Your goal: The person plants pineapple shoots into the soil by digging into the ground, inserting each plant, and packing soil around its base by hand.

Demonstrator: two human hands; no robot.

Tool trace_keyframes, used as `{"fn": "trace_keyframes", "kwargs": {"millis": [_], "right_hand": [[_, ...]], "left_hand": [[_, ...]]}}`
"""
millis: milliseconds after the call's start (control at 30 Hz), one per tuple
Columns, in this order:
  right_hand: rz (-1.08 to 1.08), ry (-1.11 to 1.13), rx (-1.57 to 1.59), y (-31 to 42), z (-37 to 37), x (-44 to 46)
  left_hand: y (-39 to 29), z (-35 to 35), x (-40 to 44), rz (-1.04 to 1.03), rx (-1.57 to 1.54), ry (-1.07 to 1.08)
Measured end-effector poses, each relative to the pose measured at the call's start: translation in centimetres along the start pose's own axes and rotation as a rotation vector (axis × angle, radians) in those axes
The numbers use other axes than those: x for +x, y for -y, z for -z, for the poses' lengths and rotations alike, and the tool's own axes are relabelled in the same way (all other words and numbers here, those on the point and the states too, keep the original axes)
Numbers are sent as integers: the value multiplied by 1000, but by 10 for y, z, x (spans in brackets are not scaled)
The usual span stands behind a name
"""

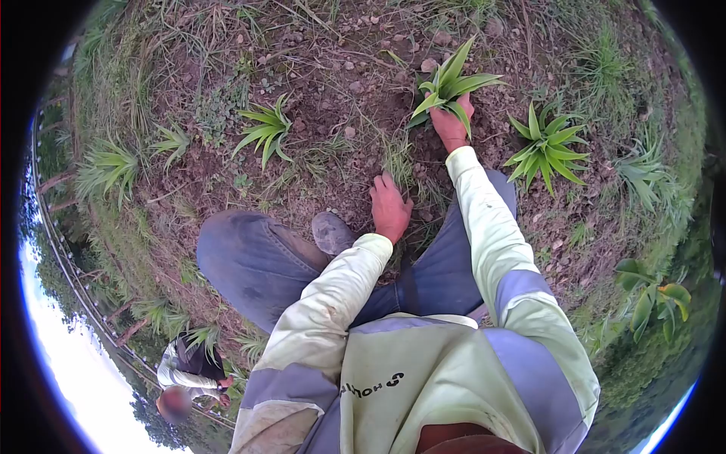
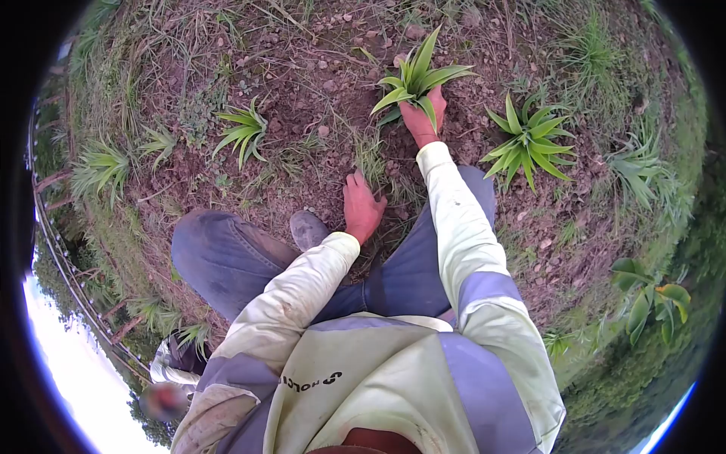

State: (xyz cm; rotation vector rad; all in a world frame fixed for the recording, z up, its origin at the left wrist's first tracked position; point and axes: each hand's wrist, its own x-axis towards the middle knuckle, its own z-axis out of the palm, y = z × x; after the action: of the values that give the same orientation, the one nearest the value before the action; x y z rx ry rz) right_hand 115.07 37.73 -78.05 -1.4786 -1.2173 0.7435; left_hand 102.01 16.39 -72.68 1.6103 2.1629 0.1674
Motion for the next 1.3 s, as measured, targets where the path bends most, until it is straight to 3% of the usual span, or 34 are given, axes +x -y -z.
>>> {"fn": "trace_keyframes", "kwargs": {"millis": [300,367,433,500,633,700,900,1000,1300], "right_hand": [[-13,10,0,3,2,-1],[-42,25,11,6,3,-1],[-34,16,-18,7,4,-1],[-25,11,-43,7,4,-2],[-36,10,-29,-1,-2,0],[-37,7,-45,-2,3,-3],[-15,6,-22,-2,0,-2],[-4,5,-10,-5,-2,0],[8,-9,11,-3,-2,-3]], "left_hand": [[-28,53,38,292,-334,-99],[-40,70,55,170,-375,-227],[-45,86,79,142,-439,-224],[-51,99,101,-48,-295,-405],[-41,82,153,-232,-249,-441],[-28,62,169,-269,-335,-138],[-20,46,180,-353,-375,-78],[-21,41,177,-413,-265,-171],[-23,19,202,-381,-136,-45]]}}
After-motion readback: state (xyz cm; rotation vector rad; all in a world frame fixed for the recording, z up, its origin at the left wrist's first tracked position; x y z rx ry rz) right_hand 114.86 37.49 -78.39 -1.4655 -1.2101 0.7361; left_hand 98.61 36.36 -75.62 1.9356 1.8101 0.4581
